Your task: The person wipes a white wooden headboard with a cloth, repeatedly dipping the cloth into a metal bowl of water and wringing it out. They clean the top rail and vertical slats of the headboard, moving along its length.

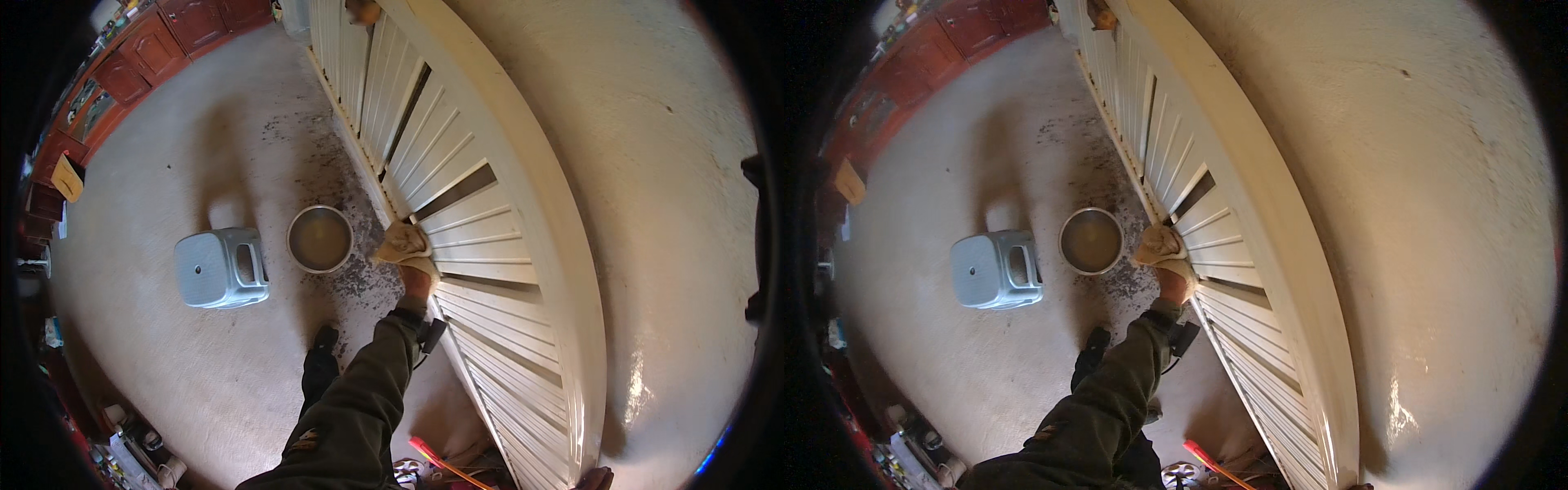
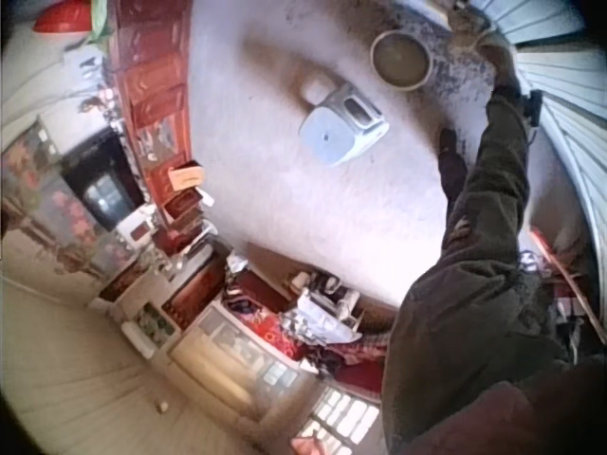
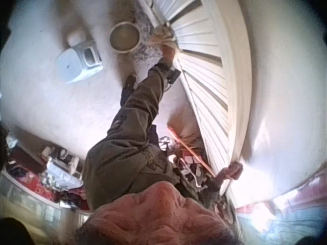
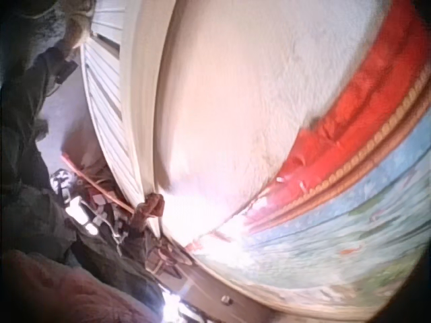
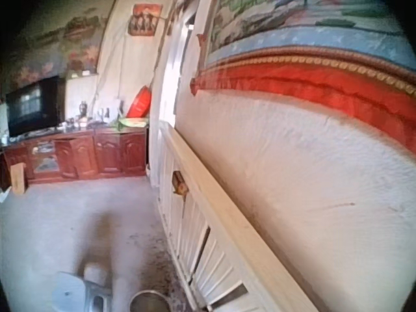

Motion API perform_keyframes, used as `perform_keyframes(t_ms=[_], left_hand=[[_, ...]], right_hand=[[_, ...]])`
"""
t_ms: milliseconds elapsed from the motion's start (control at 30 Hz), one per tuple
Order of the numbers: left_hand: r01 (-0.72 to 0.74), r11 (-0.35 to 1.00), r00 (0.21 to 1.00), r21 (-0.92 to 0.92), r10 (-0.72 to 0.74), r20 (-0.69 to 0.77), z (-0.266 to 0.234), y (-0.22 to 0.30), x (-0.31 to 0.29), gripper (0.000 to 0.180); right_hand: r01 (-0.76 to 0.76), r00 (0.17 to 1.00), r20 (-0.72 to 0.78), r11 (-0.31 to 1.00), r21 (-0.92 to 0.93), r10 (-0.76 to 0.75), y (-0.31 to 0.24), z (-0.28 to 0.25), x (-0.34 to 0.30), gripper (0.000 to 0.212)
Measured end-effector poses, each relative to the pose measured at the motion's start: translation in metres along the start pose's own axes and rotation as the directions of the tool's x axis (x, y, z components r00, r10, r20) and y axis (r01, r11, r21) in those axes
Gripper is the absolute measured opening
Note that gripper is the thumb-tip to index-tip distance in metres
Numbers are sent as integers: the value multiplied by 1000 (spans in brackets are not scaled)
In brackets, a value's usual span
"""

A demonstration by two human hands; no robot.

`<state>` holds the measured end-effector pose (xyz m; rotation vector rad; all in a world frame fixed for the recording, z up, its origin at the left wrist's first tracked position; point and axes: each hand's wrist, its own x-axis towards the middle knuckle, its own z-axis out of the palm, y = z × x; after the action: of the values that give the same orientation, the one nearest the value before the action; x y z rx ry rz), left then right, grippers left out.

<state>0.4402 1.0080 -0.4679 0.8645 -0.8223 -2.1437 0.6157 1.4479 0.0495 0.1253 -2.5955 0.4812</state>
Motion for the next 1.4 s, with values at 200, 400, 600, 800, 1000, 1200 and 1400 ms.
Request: perform_keyframes(t_ms=[200,400,600,800,1000,1200,1400], left_hand=[[141,725,990,-674,-87,114,-22,-2,5,38],[206,696,974,-688,-216,74,26,116,67,19],[31,770,941,-637,193,279,78,240,104,33],[478,95,863,-873,136,487,132,293,70,53],[-398,910,903,-113,411,126,95,192,84,60],[0,587,1000,-809,9,6,71,165,104,13],[193,440,949,-877,143,281,120,274,122,32]], right_hand=[[-48,998,-44,997,-62,45,5,3,0,48],[-69,995,-78,992,-103,61,12,5,-1,47],[-70,994,-96,984,-161,55,23,6,-1,46],[-63,994,-106,973,-221,41,34,6,2,45],[-61,992,-127,956,-287,25,48,5,2,44],[-61,987,-159,941,-332,8,61,5,3,43],[-62,986,-165,940,-335,6,65,9,8,41]])
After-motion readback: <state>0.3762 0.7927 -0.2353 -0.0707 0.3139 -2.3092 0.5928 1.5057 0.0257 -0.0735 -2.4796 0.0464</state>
